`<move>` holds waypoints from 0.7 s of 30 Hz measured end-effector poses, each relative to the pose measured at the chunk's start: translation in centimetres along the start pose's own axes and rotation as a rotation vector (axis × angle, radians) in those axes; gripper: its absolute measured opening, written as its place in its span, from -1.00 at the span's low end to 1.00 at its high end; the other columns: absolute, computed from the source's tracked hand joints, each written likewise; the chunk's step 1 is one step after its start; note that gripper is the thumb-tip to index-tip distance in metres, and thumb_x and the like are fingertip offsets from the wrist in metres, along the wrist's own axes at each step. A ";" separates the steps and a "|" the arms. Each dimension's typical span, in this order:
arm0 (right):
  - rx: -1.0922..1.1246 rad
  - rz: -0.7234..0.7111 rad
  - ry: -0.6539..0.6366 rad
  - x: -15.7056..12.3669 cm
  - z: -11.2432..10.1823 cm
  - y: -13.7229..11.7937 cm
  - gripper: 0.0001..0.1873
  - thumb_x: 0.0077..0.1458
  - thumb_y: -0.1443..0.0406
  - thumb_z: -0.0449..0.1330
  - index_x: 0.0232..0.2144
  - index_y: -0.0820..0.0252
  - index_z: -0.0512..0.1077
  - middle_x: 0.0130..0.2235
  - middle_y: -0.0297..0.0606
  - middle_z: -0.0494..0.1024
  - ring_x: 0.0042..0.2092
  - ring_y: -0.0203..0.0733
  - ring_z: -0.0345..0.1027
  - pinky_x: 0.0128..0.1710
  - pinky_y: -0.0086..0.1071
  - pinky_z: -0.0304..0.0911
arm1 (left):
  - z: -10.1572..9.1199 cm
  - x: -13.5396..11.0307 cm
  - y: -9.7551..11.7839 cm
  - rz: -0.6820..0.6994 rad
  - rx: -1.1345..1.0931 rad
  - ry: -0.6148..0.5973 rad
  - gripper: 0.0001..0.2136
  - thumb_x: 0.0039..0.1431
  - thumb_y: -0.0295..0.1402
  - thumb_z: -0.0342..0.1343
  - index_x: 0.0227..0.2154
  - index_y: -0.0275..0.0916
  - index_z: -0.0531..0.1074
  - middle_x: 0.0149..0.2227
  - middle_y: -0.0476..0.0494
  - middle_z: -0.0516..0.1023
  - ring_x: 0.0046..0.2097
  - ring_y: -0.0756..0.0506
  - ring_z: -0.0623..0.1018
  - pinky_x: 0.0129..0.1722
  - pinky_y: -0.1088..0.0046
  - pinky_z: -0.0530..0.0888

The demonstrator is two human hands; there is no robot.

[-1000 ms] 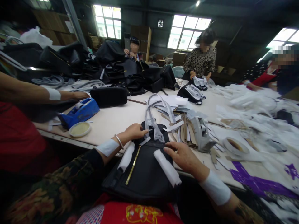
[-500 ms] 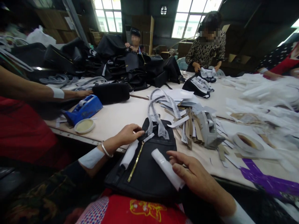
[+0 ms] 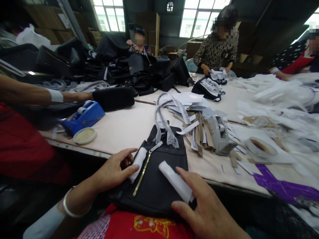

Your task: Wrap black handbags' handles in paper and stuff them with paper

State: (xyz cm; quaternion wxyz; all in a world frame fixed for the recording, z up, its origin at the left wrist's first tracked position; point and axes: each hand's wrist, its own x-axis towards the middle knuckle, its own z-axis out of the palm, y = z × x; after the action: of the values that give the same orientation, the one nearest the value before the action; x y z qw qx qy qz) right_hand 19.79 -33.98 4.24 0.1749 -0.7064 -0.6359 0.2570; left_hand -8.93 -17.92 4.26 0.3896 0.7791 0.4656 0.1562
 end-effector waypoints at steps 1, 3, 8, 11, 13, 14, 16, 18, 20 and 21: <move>-0.008 0.004 -0.008 0.2 0.0 -0.1 -0.19 0.06 -0.04 0.23 0.31 0.00 0.19 0.26 -0.10 0.34 0.23 0.17 0.26 0.21 -0.01 0.23 | -0.1 0.1 0.2 0.006 -0.009 -0.003 -0.45 0.07 -0.09 0.20 0.10 -0.21 0.40 -0.28 -0.10 0.56 -0.33 -0.09 0.52 -0.28 0.39 0.47; -0.018 0.016 -0.019 0.8 -0.3 -0.3 -0.20 0.05 -0.03 0.24 0.30 -0.02 0.22 0.20 -0.10 0.42 0.15 0.16 0.36 0.14 -0.03 0.31 | -0.1 0.6 0.4 0.009 -0.034 0.002 -0.48 0.05 -0.13 0.21 0.08 -0.20 0.43 -0.27 -0.10 0.58 -0.29 -0.10 0.55 -0.27 0.41 0.47; -0.073 0.047 0.070 1.7 -0.3 -0.4 -0.40 0.10 0.07 0.17 0.20 0.00 0.37 0.08 -0.14 0.54 0.02 0.10 0.48 0.03 -0.10 0.41 | -0.2 3.6 0.1 0.044 -0.047 0.058 -0.63 0.04 -0.17 0.19 -0.11 -0.21 0.55 -0.22 -0.14 0.63 -0.21 -0.14 0.59 -0.19 0.39 0.49; -0.091 0.104 0.208 1.1 0.7 0.4 -0.32 0.15 0.03 0.10 0.28 0.09 0.24 -0.02 -0.10 0.60 -0.08 0.07 0.54 -0.09 -0.13 0.48 | 0.0 7.3 0.2 0.000 -0.128 0.026 -0.66 0.05 -0.18 0.19 -0.17 -0.28 0.57 -0.21 -0.16 0.65 -0.17 -0.15 0.60 -0.13 0.39 0.48; -0.102 0.109 0.303 0.7 1.4 1.1 -0.30 0.17 0.02 0.06 0.29 0.15 0.20 0.00 -0.06 0.58 -0.06 0.08 0.53 -0.07 -0.09 0.47 | 0.4 10.6 0.4 -0.059 -0.181 0.004 -0.70 0.06 -0.20 0.21 -0.21 -0.29 0.58 -0.22 -0.15 0.65 -0.14 -0.16 0.60 -0.11 0.41 0.47; -0.116 0.091 0.342 0.5 1.5 1.4 -0.33 0.17 0.02 0.05 0.26 0.17 0.24 0.04 -0.03 0.54 -0.01 0.11 0.50 -0.01 -0.04 0.45 | 0.7 12.4 0.4 -0.087 -0.198 0.002 -0.71 0.06 -0.21 0.22 -0.21 -0.30 0.57 -0.23 -0.16 0.65 -0.14 -0.16 0.60 -0.12 0.42 0.47; -0.164 0.028 0.394 0.3 1.6 1.8 -0.41 0.17 0.02 0.05 0.16 0.18 0.36 0.13 0.00 0.47 0.11 0.17 0.40 0.10 0.04 0.36 | 1.5 15.8 0.6 -0.170 -0.237 0.004 -0.69 0.10 -0.21 0.22 -0.20 -0.36 0.54 -0.26 -0.21 0.64 -0.17 -0.16 0.60 -0.21 0.42 0.49; -0.208 -0.047 0.405 0.2 1.3 1.9 -0.47 0.18 0.04 0.06 0.10 0.17 0.42 0.18 -0.01 0.42 0.19 0.18 0.32 0.16 0.05 0.30 | 2.5 18.7 0.7 -0.274 -0.280 -0.007 -0.67 0.17 -0.20 0.20 -0.21 -0.44 0.51 -0.30 -0.26 0.61 -0.23 -0.15 0.60 -0.27 0.40 0.51; -0.230 -0.112 0.389 0.2 0.9 1.7 -0.48 0.19 0.05 0.08 0.11 0.15 0.42 0.20 -0.03 0.40 0.21 0.14 0.30 0.16 0.00 0.32 | 3.7 20.8 0.8 -0.353 -0.335 -0.028 -0.68 0.25 -0.21 0.15 -0.13 -0.41 0.46 -0.22 -0.24 0.58 -0.23 -0.11 0.59 -0.26 0.35 0.54; -0.235 -0.136 0.374 0.3 0.7 1.6 -0.49 0.19 0.06 0.09 0.11 0.13 0.43 0.21 -0.04 0.39 0.22 0.13 0.29 0.16 -0.02 0.33 | 4.2 21.5 0.9 -0.377 -0.365 -0.038 -0.69 0.27 -0.22 0.13 -0.08 -0.37 0.44 -0.15 -0.22 0.55 -0.20 -0.10 0.58 -0.22 0.31 0.55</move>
State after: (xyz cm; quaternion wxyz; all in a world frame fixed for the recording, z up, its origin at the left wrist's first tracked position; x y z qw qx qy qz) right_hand 20.70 -33.99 2.74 0.2231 -0.7127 -0.6642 0.0335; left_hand 5.29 -1.84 -0.33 0.5547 0.5982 0.5591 0.1476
